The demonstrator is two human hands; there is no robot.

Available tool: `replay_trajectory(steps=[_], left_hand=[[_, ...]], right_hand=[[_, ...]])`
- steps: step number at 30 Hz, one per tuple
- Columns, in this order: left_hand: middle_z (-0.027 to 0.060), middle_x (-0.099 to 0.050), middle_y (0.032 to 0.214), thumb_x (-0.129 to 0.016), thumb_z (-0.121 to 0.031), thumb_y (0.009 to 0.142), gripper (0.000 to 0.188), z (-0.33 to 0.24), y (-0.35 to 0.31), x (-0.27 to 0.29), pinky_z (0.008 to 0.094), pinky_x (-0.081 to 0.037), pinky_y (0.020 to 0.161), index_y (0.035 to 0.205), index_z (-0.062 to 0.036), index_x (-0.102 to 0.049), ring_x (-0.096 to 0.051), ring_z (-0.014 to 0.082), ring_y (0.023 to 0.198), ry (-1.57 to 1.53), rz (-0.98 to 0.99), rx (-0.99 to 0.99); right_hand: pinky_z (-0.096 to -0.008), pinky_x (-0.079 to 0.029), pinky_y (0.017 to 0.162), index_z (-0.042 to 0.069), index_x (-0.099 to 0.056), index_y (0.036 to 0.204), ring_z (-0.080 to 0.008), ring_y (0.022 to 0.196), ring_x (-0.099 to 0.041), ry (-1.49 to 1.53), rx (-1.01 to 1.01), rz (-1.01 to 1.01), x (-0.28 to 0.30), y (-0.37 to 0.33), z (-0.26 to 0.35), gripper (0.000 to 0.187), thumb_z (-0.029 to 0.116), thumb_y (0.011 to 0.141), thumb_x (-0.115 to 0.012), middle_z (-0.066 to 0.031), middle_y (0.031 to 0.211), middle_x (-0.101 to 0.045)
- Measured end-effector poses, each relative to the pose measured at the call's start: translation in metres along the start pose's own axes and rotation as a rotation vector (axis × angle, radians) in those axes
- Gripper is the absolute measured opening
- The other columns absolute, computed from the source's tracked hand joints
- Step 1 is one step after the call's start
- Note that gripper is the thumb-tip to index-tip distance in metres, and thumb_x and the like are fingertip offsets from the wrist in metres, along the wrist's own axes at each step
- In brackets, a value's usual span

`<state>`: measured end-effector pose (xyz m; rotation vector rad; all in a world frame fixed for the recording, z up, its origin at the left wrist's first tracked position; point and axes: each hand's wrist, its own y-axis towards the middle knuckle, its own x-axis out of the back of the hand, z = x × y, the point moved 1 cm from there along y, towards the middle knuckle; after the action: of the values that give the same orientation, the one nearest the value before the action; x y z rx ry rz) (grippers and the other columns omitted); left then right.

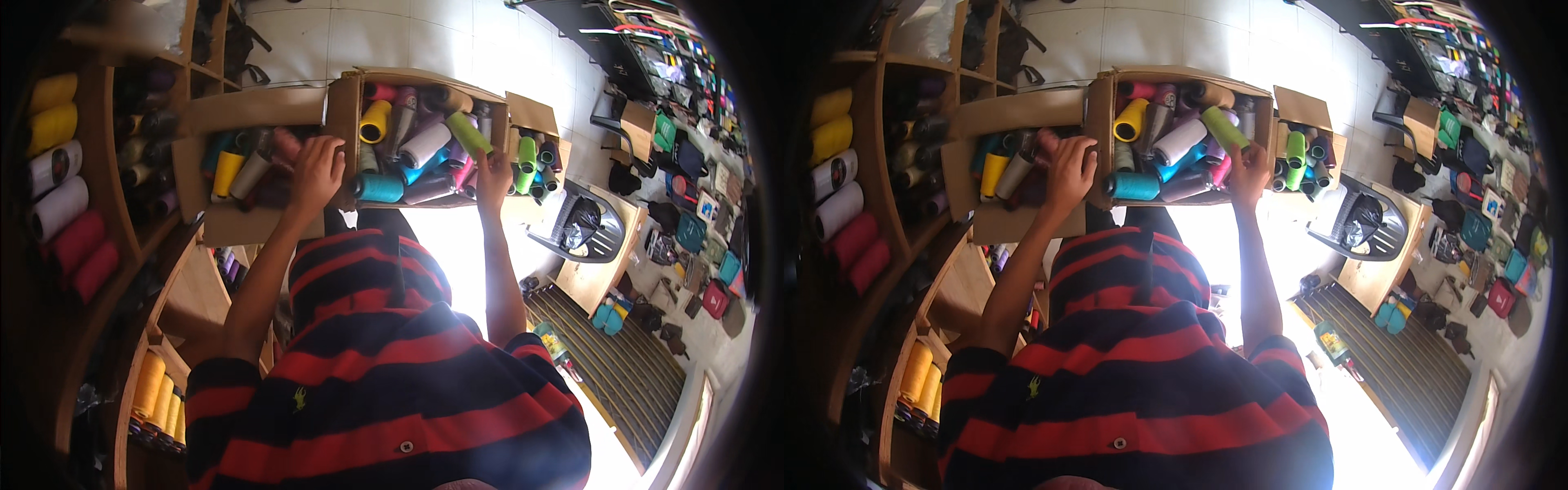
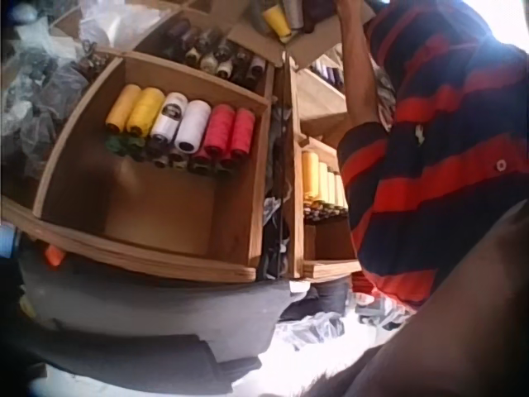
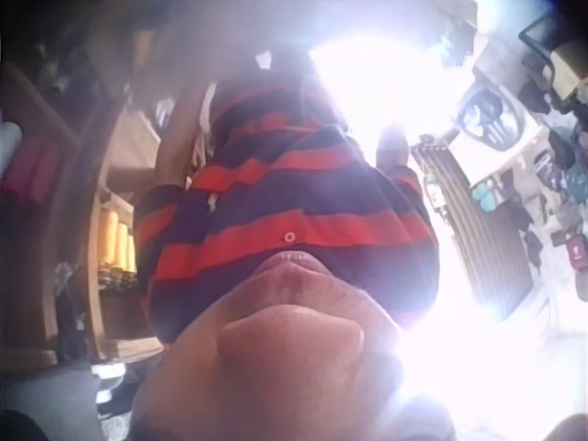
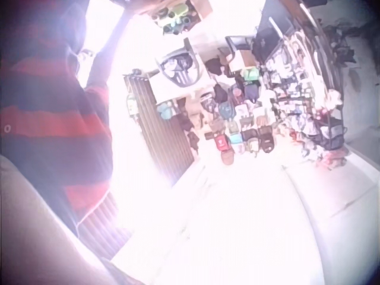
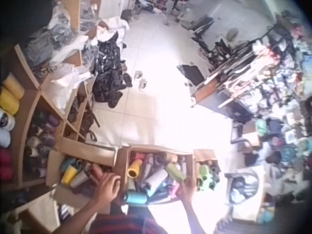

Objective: The person picks up thread spools from cardboard boxes on the floor and places them onto wooden shelves, organizing them by color.

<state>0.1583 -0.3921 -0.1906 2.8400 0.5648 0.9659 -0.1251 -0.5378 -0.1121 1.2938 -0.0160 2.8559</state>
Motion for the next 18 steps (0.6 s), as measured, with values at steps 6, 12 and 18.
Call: replay_trajectory(steps=[6, 12, 18], left_hand=[[0.0166, -0.061, 0.105, -0.059, -0.007, 0.085, 0.023, -0.041, 0.068, -0.056, 0.0443, -0.044, 0.089, 0.107, -0.0008, -0.056, -0.056, 0.0375, 0.103, -0.235, 0.055, -0.087], [0.0167, -0.061, 0.104, -0.058, -0.01, 0.087, 0.02, -0.014, 0.094, -0.099, 0.0431, -0.045, 0.086, 0.104, -0.0021, -0.055, -0.058, 0.0376, 0.098, -0.108, 0.225, -0.05], [0.0142, -0.06, 0.091, -0.061, -0.017, 0.088, 0.02, -0.037, 0.086, -0.084, 0.0374, -0.047, 0.077, 0.099, -0.0024, -0.055, -0.06, 0.0333, 0.088, -0.299, 0.23, 0.067]], right_hand=[[-0.0271, -0.047, 0.06, -0.006, -0.059, 0.098, -0.0124, 0.074, -0.058, 0.105, -0.047, -0.025, 0.015, -0.022, -0.037, 0.029, 0.019, 0.086, -0.068, -0.0072, 0.077, -0.056], [-0.0296, -0.045, 0.062, -0.003, -0.057, 0.096, -0.0152, 0.072, -0.054, 0.114, -0.143, 0.038, 0.026, -0.024, -0.051, 0.031, 0.025, 0.087, -0.067, -0.0106, 0.078, -0.06], [-0.0271, -0.043, 0.061, -0.002, -0.057, 0.097, -0.0127, 0.068, -0.051, 0.321, -0.288, 0.023, 0.045, -0.02, -0.065, 0.03, 0.027, 0.09, -0.064, -0.0058, 0.073, -0.055]])
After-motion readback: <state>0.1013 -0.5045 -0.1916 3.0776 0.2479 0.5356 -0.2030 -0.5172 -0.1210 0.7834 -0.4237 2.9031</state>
